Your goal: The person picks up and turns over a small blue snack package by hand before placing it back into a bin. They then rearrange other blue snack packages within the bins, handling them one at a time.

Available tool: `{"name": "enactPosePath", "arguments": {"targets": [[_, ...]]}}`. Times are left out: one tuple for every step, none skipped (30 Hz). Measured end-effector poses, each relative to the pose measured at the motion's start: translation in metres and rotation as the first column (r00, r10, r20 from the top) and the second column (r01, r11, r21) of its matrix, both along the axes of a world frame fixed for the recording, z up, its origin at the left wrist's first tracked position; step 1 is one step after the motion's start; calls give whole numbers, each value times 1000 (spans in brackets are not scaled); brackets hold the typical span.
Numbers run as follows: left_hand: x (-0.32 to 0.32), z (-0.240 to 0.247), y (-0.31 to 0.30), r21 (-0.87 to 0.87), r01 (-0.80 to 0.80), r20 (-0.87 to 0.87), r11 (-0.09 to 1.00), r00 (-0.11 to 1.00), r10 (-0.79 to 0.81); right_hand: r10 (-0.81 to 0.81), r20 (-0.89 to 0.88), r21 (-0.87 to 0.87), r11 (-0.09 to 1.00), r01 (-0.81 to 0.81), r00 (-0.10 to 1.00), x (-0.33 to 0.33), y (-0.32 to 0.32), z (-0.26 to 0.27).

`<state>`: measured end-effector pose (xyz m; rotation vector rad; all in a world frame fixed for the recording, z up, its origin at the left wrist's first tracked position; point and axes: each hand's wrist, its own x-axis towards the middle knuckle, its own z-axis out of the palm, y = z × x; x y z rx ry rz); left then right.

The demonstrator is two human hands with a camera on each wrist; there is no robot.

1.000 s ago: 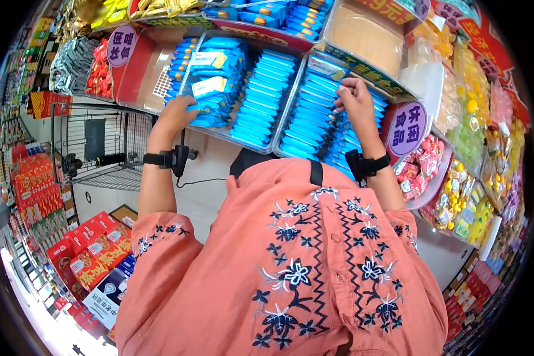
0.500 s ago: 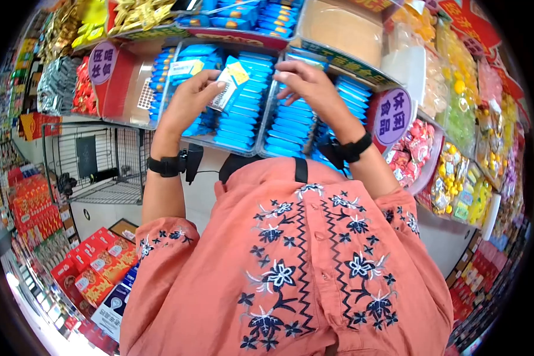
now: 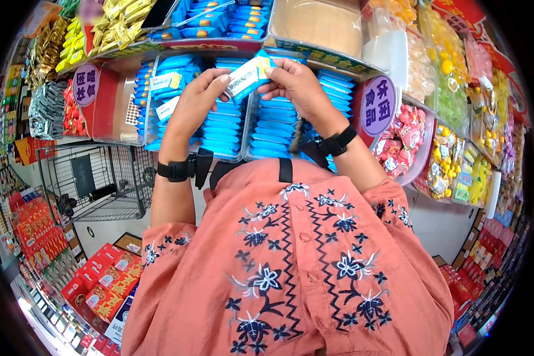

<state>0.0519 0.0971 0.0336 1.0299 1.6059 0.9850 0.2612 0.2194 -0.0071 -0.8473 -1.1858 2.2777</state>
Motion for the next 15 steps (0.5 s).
{"name": "enactPosePath", "arguments": {"targets": [[0,-1,0,5,-3,13,1000,1000,3,-6,0,3,1000,6,1000,0,1,0],[1,0,0,8,-10,22,1000,1000,10,-7,0,4,1000,7,1000,1,2,0],[2,1,0,12,-18,31,1000,999,17,-8,0,5,1000,8,1000,2,2,1],[3,2,1,15,-25,40,1000,999,25,-9,0,4,1000,9,1000,2,3,1],[3,3,1,19,-26,42,999,999,25,-8,-2,-1,1000,8,1000,2,4,0],[4,4,2,23,-26,45,999,999,24,-8,-3,-6,1000,8,1000,2,4,0],[4,4,2,26,-25,49,999,999,24,-8,-3,-12,1000,8,1000,2,4,-1],[5,3,2,25,-25,47,999,999,24,-9,-8,-20,1000,9,1000,3,4,-2],[4,2,3,24,-25,46,999,999,24,-10,-13,-26,1000,10,1000,3,4,-2],[4,2,4,24,-25,44,999,999,24,-12,-19,-33,999,11,1000,3,4,-3],[5,2,5,17,-34,37,999,999,34,-9,-22,-35,999,9,1000,3,4,-3],[5,3,5,12,-43,31,999,999,43,-8,-24,-37,999,7,1000,3,4,-3],[6,4,6,7,-50,24,999,998,50,-8,-27,-38,999,7,1000,4,5,-3],[7,5,7,0,-58,18,998,998,58,-6,-31,-38,999,5,1000,4,6,-3],[8,6,7,-6,-65,12,998,998,65,-5,-35,-38,999,3,999,5,7,-5]]}}
